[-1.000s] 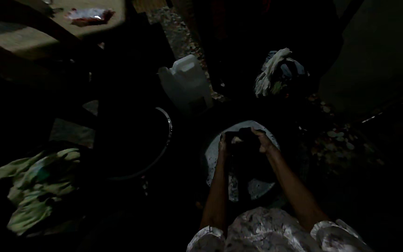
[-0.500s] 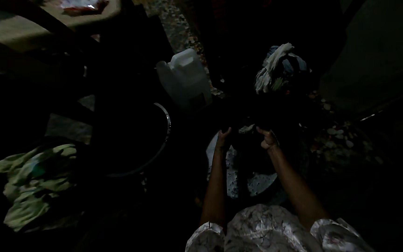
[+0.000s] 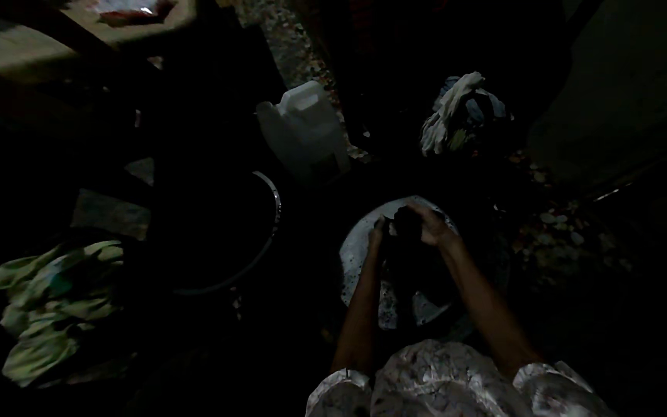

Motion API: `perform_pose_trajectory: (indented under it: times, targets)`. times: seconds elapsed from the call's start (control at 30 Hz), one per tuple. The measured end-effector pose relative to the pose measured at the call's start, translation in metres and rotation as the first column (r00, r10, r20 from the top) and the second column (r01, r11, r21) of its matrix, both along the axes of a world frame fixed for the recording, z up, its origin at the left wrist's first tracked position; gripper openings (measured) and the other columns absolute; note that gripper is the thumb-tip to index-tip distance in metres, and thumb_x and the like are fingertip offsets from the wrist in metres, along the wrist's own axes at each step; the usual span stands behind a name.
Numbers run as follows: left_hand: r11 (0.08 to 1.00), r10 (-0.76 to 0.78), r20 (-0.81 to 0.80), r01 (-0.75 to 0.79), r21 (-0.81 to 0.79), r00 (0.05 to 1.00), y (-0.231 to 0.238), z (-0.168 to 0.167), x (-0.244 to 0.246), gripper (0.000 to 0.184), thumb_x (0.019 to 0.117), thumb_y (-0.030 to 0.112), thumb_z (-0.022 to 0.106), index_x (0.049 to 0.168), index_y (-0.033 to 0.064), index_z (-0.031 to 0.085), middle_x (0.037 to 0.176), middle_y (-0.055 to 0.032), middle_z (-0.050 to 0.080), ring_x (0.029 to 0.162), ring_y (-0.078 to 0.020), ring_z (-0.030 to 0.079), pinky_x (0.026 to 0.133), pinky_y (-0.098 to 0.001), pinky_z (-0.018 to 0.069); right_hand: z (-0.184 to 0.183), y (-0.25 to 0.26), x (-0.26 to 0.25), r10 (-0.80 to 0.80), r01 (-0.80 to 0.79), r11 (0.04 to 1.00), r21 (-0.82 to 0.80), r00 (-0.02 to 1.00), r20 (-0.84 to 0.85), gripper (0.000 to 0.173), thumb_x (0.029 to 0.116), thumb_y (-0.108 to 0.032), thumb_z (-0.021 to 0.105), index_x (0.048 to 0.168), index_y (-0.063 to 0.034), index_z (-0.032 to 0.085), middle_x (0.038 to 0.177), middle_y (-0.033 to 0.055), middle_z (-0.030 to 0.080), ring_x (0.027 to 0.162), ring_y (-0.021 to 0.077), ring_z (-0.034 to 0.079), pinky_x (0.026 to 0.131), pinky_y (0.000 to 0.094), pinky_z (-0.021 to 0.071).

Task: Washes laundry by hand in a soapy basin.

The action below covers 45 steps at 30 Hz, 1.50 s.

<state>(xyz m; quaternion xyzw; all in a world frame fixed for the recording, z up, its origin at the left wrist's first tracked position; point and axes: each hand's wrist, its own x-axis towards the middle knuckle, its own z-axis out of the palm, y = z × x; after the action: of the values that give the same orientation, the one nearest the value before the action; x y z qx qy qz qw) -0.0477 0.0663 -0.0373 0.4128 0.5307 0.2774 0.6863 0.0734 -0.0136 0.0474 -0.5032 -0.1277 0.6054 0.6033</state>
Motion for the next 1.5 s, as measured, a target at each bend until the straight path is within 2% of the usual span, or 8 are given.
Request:
perform_pose_trajectory:
  times: [0.13, 0.23, 0.47, 0.63, 1.0, 1.17, 1.4, 1.5]
  targets:
    - [0.886, 0.078, 0.371, 0.106, -0.452, 0.925, -0.001, -0.001, -0.009, 0.059, 0.1051, 0.056, 0.037, 0.120, 0.0032, 0.058, 0.093, -0.0134, 0.069, 0.080, -0.0224, 0.069, 0.069, -0.0410, 0.0595, -0.022, -0.016, 0.030, -0.308, 0.349, 0.904, 0.245, 0.932, -0.192, 0.059, 0.1047, -0.060, 0.035, 0.128, -0.0121, 0.060, 0.105, 0.0072, 0.071, 0.095, 0.0187, 0.070, 0.080, 0.0404, 0.0601]
    - [0.925, -0.244, 0.014, 0.237, -0.297, 0.970, -0.006, 0.012, 0.000, 0.033, 0.1094, 0.031, 0.039, 0.110, 0.0032, 0.056, 0.078, -0.0080, 0.061, 0.059, -0.0139, 0.059, 0.051, -0.0279, 0.0516, -0.051, -0.019, 0.027, -0.301, 0.341, 0.926, 0.162, 0.926, -0.229, 0.055, 0.1092, -0.051, 0.028, 0.123, -0.0057, 0.057, 0.098, 0.0122, 0.070, 0.088, 0.0237, 0.070, 0.077, 0.0442, 0.0608]
    - [0.829, -0.462, -0.072, 0.459, 0.321, 0.884, 0.025, 0.045, -0.019, 0.048, 0.1101, 0.027, 0.039, 0.150, 0.0012, 0.042, 0.148, -0.0200, 0.050, 0.131, -0.0240, 0.051, 0.106, -0.0408, 0.0441, -0.001, -0.021, 0.009, -0.168, 0.195, 0.953, 0.232, 0.977, -0.131, 0.046, 0.1092, -0.037, 0.023, 0.112, -0.0055, 0.057, 0.088, 0.0046, 0.069, 0.079, 0.0116, 0.068, 0.071, 0.0300, 0.0592]
    - [0.818, -0.443, 0.018, 0.396, 0.418, 0.896, 0.018, 0.074, -0.020, 0.023, 0.1058, 0.011, 0.047, 0.095, 0.0005, 0.065, 0.074, 0.0035, 0.060, 0.066, -0.0009, 0.056, 0.064, -0.0205, 0.0506, 0.000, -0.023, 0.017, -0.148, 0.182, 0.960, 0.214, 0.975, -0.166, 0.024, 0.0972, -0.025, 0.048, 0.101, -0.0065, 0.063, 0.082, 0.0037, 0.071, 0.074, 0.0117, 0.069, 0.069, 0.0296, 0.0597]
    - [0.697, -0.332, 0.071, 0.194, 0.690, 0.941, 0.039, 0.071, -0.033, 0.014, 0.0993, 0.003, 0.057, 0.105, -0.0007, 0.069, 0.091, 0.0014, 0.068, 0.079, -0.0007, 0.062, 0.073, -0.0219, 0.0547, 0.004, -0.002, 0.029, -0.160, 0.028, 0.969, 0.244, 0.827, 0.539, 0.011, 0.0977, -0.007, 0.065, 0.101, 0.0025, 0.066, 0.080, 0.0024, 0.067, 0.071, 0.0045, 0.062, 0.069, 0.0243, 0.0555]
    - [0.554, -0.428, -0.467, 0.633, 0.540, 0.774, 0.037, -0.002, -0.044, 0.027, 0.0960, 0.000, 0.060, 0.121, -0.0088, 0.066, 0.125, -0.0245, 0.066, 0.121, -0.0303, 0.061, 0.108, -0.0431, 0.0459, -0.055, -0.015, 0.046, 0.391, -0.297, 0.914, -0.276, 0.461, 0.797, 0.056, 0.0948, -0.020, 0.073, 0.138, 0.0091, 0.054, 0.140, 0.0285, 0.056, 0.132, 0.0347, 0.054, 0.115, 0.0472, 0.0394]
    - [0.256, -0.454, -0.859, 0.958, 0.127, 0.235, -0.031, -0.090, -0.046, 0.048, 0.1030, 0.012, 0.054, 0.151, 0.0100, 0.050, 0.154, -0.0234, 0.045, 0.144, -0.0452, 0.038, 0.118, -0.0609, 0.0264, -0.139, -0.065, -0.010, 0.891, -0.331, 0.399, -0.855, -0.079, 0.447, 0.059, 0.1033, -0.039, 0.056, 0.133, 0.0118, 0.058, 0.144, 0.0334, 0.051, 0.140, 0.0477, 0.043, 0.118, 0.0610, 0.0293]
    - [0.308, -0.585, -0.776, 0.950, 0.057, 0.237, -0.031, -0.071, -0.040, 0.041, 0.1048, 0.014, 0.053, 0.144, 0.0025, 0.054, 0.149, -0.0238, 0.051, 0.140, -0.0419, 0.045, 0.117, -0.0543, 0.0338, -0.127, -0.057, -0.010, 0.913, -0.366, 0.399, -0.841, 0.069, 0.403, 0.056, 0.0975, -0.029, 0.069, 0.133, 0.0123, 0.056, 0.141, 0.0313, 0.054, 0.136, 0.0437, 0.049, 0.114, 0.0582, 0.0363]
